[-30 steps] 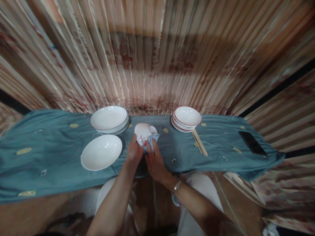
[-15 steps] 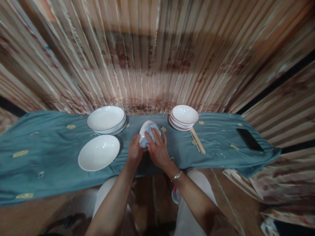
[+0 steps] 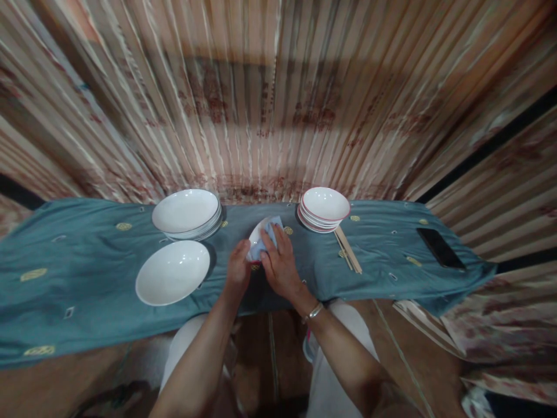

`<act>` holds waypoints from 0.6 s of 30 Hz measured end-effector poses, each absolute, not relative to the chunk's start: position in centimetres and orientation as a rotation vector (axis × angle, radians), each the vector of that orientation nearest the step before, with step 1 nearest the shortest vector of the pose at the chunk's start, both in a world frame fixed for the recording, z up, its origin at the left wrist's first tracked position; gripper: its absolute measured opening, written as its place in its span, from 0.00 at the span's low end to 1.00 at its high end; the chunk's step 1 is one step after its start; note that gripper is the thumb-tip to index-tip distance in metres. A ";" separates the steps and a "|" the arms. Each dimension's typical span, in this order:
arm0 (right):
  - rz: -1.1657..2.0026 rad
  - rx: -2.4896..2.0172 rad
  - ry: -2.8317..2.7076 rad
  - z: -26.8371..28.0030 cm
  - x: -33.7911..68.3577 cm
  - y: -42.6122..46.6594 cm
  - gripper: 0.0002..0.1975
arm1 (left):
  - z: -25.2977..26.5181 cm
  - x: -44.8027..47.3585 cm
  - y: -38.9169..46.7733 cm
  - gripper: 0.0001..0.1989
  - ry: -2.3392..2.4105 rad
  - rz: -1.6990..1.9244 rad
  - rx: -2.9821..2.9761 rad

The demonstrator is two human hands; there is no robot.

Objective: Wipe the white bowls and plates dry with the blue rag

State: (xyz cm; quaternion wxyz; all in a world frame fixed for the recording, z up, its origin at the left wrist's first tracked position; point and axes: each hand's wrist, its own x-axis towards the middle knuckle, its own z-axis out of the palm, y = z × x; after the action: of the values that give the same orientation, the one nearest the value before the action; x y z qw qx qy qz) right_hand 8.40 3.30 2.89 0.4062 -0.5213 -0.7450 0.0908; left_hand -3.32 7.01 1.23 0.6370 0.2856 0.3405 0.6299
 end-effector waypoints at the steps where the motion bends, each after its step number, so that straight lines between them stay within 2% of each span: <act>1: 0.202 -1.307 -1.937 3.1 8.2 3.1 0.26 | 1.3 -3.3 7.0 0.06 0.784 1.435 0.651; 3: 0.170 -1.299 -2.019 3.5 8.0 3.1 0.25 | 1.6 -3.2 6.9 0.01 0.796 1.439 0.661; 7: 0.133 -1.330 -2.025 4.4 8.5 3.9 0.23 | 1.8 -2.8 7.2 0.02 0.832 1.424 0.706; 13: 0.137 -1.347 -1.928 4.8 9.5 5.2 0.22 | 1.6 -2.9 7.6 0.10 0.792 1.381 0.769; 18: 0.332 -1.321 -1.690 3.9 10.4 6.7 0.23 | 1.6 -2.7 7.5 0.12 0.803 1.356 0.733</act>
State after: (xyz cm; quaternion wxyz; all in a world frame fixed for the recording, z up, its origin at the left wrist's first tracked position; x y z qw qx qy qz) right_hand 10.42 6.65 3.94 0.4665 -0.5384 -0.6886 0.1354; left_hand -2.73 7.48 1.58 0.6456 0.3223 0.3527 0.5958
